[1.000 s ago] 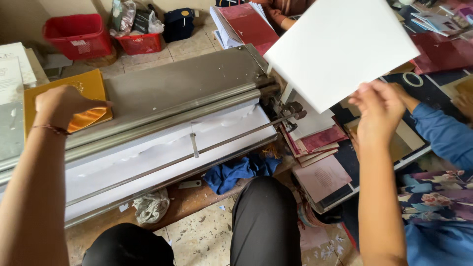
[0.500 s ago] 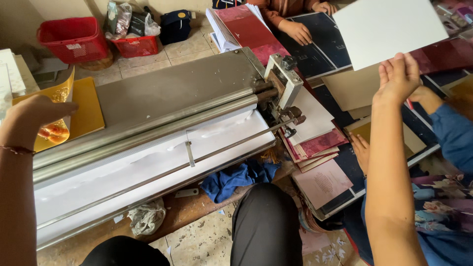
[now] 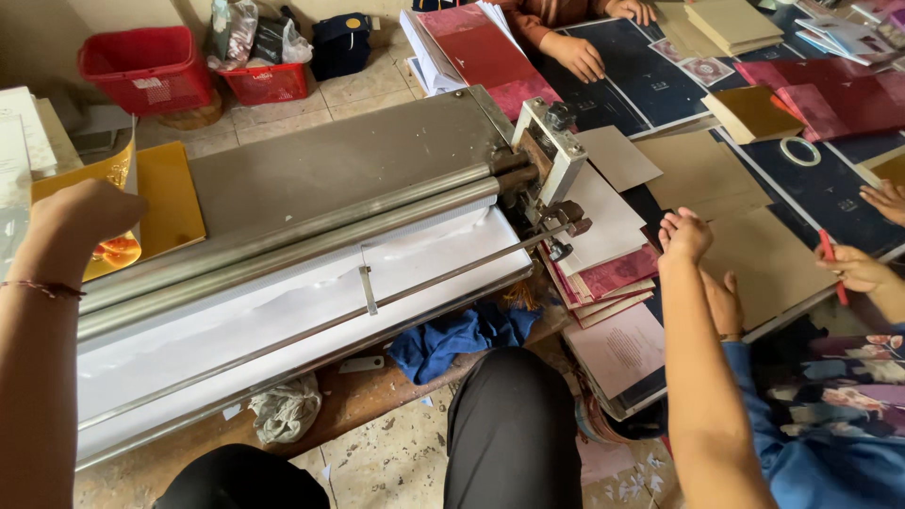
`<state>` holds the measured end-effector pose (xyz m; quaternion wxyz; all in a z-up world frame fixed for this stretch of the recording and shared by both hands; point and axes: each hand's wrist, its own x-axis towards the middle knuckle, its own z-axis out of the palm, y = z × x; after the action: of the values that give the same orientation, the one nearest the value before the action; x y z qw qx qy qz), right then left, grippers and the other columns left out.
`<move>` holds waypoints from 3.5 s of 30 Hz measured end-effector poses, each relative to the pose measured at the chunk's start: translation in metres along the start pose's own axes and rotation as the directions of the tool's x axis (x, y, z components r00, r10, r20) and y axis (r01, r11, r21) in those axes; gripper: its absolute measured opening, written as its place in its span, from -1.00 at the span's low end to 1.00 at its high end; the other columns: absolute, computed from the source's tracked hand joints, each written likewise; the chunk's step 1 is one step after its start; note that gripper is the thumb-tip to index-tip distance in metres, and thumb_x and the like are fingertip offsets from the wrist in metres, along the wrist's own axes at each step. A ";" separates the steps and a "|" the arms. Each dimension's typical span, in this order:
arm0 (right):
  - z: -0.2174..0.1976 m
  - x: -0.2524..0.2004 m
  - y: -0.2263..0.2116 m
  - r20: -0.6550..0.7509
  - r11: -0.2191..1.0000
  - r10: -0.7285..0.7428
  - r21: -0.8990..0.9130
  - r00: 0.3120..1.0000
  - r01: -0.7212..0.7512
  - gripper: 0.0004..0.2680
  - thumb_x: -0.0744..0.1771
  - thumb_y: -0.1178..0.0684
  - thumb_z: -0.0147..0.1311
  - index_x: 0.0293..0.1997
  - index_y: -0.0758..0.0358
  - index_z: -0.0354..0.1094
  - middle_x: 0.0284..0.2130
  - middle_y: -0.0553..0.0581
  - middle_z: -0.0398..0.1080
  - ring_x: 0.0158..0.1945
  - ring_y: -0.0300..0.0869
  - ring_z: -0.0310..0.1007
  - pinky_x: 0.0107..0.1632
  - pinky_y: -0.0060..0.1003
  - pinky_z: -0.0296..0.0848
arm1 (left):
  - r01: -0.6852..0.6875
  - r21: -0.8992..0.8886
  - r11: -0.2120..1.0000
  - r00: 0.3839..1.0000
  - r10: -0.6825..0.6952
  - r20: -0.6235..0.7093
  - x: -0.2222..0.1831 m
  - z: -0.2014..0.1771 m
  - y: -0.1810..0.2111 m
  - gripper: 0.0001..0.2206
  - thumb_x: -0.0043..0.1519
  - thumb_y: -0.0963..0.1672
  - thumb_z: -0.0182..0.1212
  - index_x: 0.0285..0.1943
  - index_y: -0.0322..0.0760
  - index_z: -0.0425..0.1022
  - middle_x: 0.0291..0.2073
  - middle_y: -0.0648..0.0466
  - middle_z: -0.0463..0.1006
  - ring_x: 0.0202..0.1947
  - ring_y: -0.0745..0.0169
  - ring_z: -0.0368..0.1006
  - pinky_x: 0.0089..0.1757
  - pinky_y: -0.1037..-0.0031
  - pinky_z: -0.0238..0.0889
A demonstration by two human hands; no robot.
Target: The person uses a roller machine to apply pressure to gold cards and papers, then stacks the finished invitation materials onto a pile.
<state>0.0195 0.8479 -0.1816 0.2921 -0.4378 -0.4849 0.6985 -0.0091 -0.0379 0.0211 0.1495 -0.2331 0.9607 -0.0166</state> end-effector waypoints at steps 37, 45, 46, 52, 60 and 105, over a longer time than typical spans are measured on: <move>-0.042 -0.443 0.089 0.988 -0.041 0.148 0.048 -0.042 0.998 -0.59 0.49 -0.38 -0.16 -0.38 0.08 0.24 -0.49 -0.01 0.49 -0.45 0.09 0.52 -0.42 0.04 0.39 | -0.597 0.514 0.617 0.317 0.769 -0.555 -0.198 0.122 0.207 -0.28 0.37 -0.05 0.01 0.78 0.06 -0.10 0.58 -0.38 0.13 0.49 -0.61 0.13 0.37 -0.15 0.05; -0.039 -0.451 0.074 0.983 -0.019 0.184 0.021 -0.017 1.000 -0.62 0.48 -0.40 -0.14 -0.38 0.00 0.25 -0.53 0.08 0.40 -0.31 0.07 0.59 -0.25 -0.04 0.55 | -0.583 0.530 0.617 0.018 0.661 -0.750 -0.202 0.122 0.091 -0.25 0.18 -0.15 0.29 0.68 -0.07 0.28 0.39 -0.37 0.43 0.30 -0.59 0.44 0.21 -0.07 0.36; -0.038 -0.452 0.073 0.979 -0.017 0.203 0.010 -0.006 1.000 -0.62 0.48 -0.41 -0.15 -0.36 0.01 0.26 -0.50 0.10 0.42 -0.29 0.10 0.60 -0.23 -0.01 0.55 | -0.556 0.538 0.634 0.008 0.652 -0.758 -0.202 0.122 0.090 -0.27 0.18 -0.16 0.28 0.66 -0.06 0.31 0.37 -0.35 0.45 0.28 -0.55 0.47 0.18 -0.04 0.39; -0.037 -0.452 0.079 0.980 -0.033 0.199 0.001 0.005 0.999 -0.63 0.47 -0.41 -0.13 -0.33 0.01 0.27 -0.48 0.12 0.46 -0.26 0.13 0.62 -0.21 0.01 0.57 | -0.549 0.502 0.668 0.064 0.633 -0.771 -0.198 0.130 0.144 -0.28 0.21 -0.11 0.30 0.67 -0.08 0.28 0.40 -0.38 0.41 0.30 -0.60 0.43 0.22 -0.10 0.32; -0.039 -0.447 0.087 0.990 -0.084 0.141 0.004 0.008 0.996 -0.64 0.46 -0.42 -0.09 -0.32 -0.03 0.29 -0.50 0.08 0.46 -0.28 0.08 0.63 -0.24 -0.03 0.59 | -0.671 0.419 0.612 0.162 0.672 -0.722 -0.207 0.129 0.240 -0.31 0.32 -0.11 0.21 0.71 -0.12 0.15 0.46 -0.50 0.33 0.39 -0.76 0.30 0.31 -0.24 0.16; -0.031 -0.442 0.090 0.982 0.003 0.183 -0.042 0.040 0.999 -0.62 0.49 -0.33 -0.06 -0.39 0.08 0.28 -0.52 -0.03 0.48 -0.50 0.02 0.51 -0.48 -0.03 0.34 | -0.385 -0.144 0.912 0.919 0.364 -0.153 -0.084 0.001 0.205 -0.22 0.42 0.37 -0.39 0.46 -0.06 0.40 0.21 -0.20 0.59 0.28 -0.31 0.43 0.13 -0.11 0.20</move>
<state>0.2460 0.4610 -0.1256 -0.0584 0.2226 -0.9596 0.1620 -0.0285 0.1828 0.0232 0.0701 -0.0550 0.9928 0.0806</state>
